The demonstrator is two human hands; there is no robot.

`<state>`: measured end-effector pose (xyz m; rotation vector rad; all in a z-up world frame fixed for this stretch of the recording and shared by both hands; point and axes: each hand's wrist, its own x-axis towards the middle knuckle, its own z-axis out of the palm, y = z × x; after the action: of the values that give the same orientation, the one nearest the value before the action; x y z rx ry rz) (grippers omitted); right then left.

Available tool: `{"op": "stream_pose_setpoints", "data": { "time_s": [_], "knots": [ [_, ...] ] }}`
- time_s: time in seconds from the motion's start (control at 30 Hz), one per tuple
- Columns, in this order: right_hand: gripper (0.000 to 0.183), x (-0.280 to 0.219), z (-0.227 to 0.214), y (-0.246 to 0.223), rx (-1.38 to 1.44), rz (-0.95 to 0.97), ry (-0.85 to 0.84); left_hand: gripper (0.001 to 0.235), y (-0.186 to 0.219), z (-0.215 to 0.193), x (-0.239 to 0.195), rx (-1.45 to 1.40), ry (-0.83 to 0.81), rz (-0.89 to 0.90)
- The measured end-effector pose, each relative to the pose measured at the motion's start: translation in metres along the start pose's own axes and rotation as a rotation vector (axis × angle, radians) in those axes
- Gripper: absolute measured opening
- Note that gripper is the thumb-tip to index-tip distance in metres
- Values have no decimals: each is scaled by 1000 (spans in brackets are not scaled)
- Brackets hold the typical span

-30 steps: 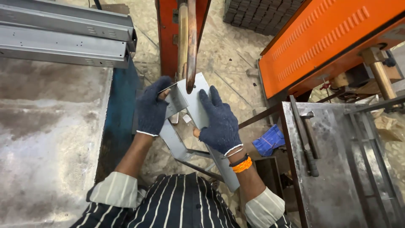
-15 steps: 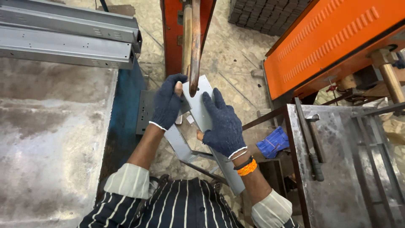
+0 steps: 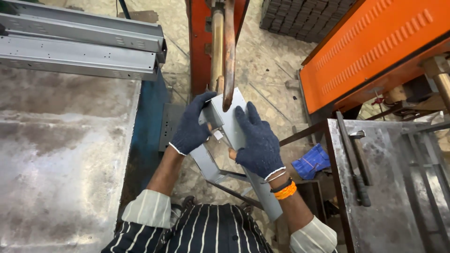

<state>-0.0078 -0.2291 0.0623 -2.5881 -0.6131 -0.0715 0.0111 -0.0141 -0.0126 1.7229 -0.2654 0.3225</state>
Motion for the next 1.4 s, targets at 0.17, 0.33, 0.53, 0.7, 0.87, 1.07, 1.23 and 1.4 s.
{"op": "stream_pose_setpoints", "data": {
  "time_s": [0.17,0.33,0.53,0.7,0.87,1.07,1.23,1.4],
  "knots": [
    [109,2,-3,-3,-9,8,-7,90,5,7,1,211,-41,137],
    [108,1,-1,-2,-27,-1,-6,91,-9,36,2,396,145,145],
    [107,1,1,-7,-37,15,16,75,-12,42,7,344,278,23],
    [108,3,9,-5,-111,-36,93,73,-13,42,7,348,281,-7],
    [105,4,6,-4,-88,-41,93,73,-11,47,4,319,325,12],
    [103,6,0,-4,-83,-29,76,69,-13,54,4,271,392,-3],
    [102,5,-5,-6,-78,-33,86,63,-4,55,2,222,431,-8],
    [97,8,-8,-3,-85,-55,69,60,-8,59,2,247,479,-31]
  ]
}}
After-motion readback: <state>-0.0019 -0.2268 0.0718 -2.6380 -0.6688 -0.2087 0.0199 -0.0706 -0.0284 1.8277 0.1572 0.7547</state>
